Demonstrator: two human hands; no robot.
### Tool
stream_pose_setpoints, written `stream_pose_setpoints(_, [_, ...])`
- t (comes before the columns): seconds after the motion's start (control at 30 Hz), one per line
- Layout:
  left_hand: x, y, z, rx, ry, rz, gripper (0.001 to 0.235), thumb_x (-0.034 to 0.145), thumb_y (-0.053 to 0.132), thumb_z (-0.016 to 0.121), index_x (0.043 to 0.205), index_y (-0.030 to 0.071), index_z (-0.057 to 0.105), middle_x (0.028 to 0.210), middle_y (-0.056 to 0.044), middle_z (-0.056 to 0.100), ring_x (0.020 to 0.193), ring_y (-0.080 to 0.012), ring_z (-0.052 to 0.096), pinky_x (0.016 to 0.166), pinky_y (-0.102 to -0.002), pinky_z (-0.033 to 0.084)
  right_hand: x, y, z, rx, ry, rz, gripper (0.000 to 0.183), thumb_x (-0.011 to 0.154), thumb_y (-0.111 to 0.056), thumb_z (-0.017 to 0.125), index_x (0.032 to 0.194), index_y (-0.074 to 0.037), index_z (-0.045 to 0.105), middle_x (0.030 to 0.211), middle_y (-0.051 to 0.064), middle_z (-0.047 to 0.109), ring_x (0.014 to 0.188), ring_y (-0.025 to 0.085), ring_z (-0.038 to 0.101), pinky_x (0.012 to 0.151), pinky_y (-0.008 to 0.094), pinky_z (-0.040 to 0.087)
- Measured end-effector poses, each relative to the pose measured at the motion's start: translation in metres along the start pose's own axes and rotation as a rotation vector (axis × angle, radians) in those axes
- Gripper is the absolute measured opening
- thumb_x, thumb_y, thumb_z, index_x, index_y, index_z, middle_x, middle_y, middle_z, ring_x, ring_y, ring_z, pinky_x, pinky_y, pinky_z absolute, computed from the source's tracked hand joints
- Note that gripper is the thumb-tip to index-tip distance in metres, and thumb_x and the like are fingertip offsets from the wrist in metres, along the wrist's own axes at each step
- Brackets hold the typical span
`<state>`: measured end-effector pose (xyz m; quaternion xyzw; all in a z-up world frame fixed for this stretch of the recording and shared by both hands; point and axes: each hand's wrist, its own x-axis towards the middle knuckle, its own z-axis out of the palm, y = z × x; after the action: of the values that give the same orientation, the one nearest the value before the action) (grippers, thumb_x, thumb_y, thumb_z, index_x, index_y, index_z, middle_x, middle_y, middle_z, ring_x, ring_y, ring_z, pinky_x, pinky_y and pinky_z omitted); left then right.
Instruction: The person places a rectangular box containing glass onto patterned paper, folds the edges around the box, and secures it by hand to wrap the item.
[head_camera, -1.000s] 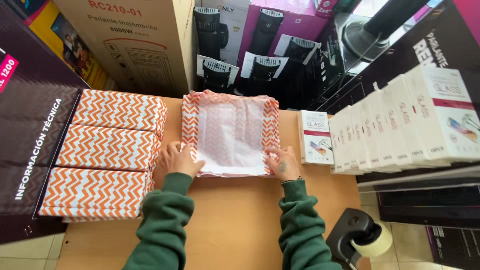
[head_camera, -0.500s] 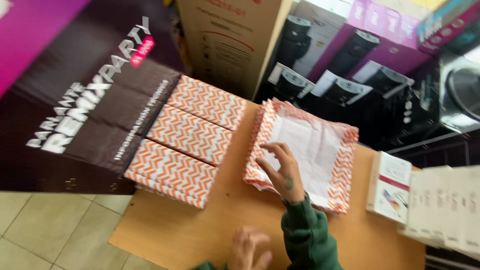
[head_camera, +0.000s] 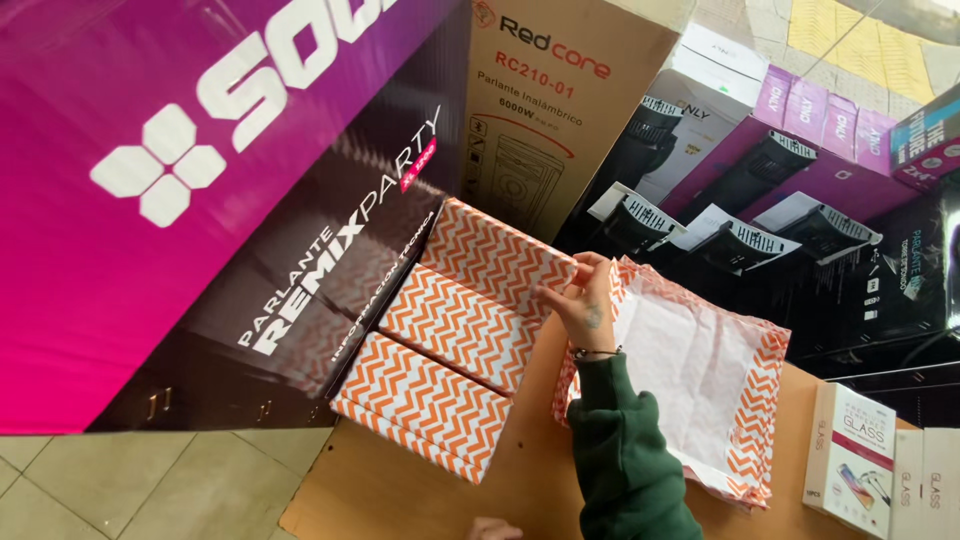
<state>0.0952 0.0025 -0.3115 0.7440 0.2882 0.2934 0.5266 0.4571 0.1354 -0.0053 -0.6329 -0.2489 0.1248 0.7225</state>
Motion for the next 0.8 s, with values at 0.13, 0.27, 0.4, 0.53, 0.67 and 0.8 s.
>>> stream_pose_setpoints(0.13, [0.052, 0.058, -0.060, -0.126, -0.154, 0.001, 0.039, 0.068, 0.042, 0.087, 0.098, 0.018, 0.077, 0.101, -0.003, 0.065, 0.056, -0.0085, 0.058, 0.064, -0.023, 0.054, -0.016, -0.056, 0.013, 0.127, 0.105, -0.265, 0.071, 0.078, -0.003, 0.085, 0.134, -0.013, 0.043, 0.116, 0.009, 0.059, 0.102, 0.019, 0.064, 0.092, 0.031, 0.054])
stream_pose_setpoints(0.27, [0.105, 0.201, -0.110, -0.130, 0.064, 0.315, 0.049, 0.083, 0.016, 0.076, 0.126, 0.006, 0.055, 0.093, -0.006, 0.059, 0.076, -0.0138, 0.062, 0.082, -0.027, 0.054, -0.081, -0.137, 0.001, -0.017, 0.145, -0.432, 0.070, 0.082, -0.002, 0.082, 0.139, -0.012, 0.044, 0.120, 0.011, 0.063, 0.120, 0.034, 0.067, 0.110, 0.047, 0.054])
stream_pose_setpoints(0.4, [0.131, 0.290, -0.142, -0.119, 0.092, 0.395, 0.037, 0.089, 0.016, 0.074, 0.119, 0.007, 0.054, 0.112, -0.015, 0.057, 0.097, -0.0259, 0.060, 0.087, -0.035, 0.051, -0.164, -0.187, -0.029, -0.317, 0.029, -0.509, 0.060, 0.079, -0.006, 0.083, 0.127, -0.004, 0.047, 0.120, 0.022, 0.057, 0.113, 0.029, 0.065, 0.100, 0.039, 0.060])
stream_pose_setpoints(0.53, [0.144, 0.346, -0.155, 0.099, -0.050, 0.571, 0.085, 0.082, 0.038, 0.090, 0.144, 0.014, 0.037, 0.148, -0.022, 0.046, 0.138, -0.0420, 0.050, 0.117, -0.056, 0.044, -0.239, -0.233, -0.041, -0.715, -0.098, -0.535, 0.053, 0.077, -0.023, 0.090, 0.116, -0.001, 0.062, 0.104, 0.016, 0.076, 0.096, 0.024, 0.077, 0.088, 0.030, 0.064])
stream_pose_setpoints(0.67, [0.124, 0.393, -0.161, 0.024, -0.428, 0.571, 0.059, 0.090, 0.039, 0.079, 0.137, 0.011, 0.056, 0.131, -0.008, 0.068, 0.116, -0.0274, 0.068, 0.104, -0.040, 0.050, -0.311, -0.243, -0.058, -0.685, -0.156, -0.476, 0.049, 0.080, -0.022, 0.088, 0.116, -0.003, 0.062, 0.106, 0.019, 0.076, 0.093, 0.025, 0.079, 0.085, 0.032, 0.066])
stream_pose_setpoints(0.8, [0.074, 0.397, -0.159, -0.218, -0.530, 0.551, 0.030, 0.094, 0.025, 0.073, 0.118, 0.011, 0.061, 0.113, -0.010, 0.071, 0.102, -0.0231, 0.072, 0.091, -0.033, 0.059, -0.378, -0.235, -0.081, -0.581, 0.003, -0.280, 0.062, 0.078, -0.030, 0.088, 0.126, -0.006, 0.056, 0.121, 0.020, 0.068, 0.112, 0.029, 0.071, 0.101, 0.039, 0.061])
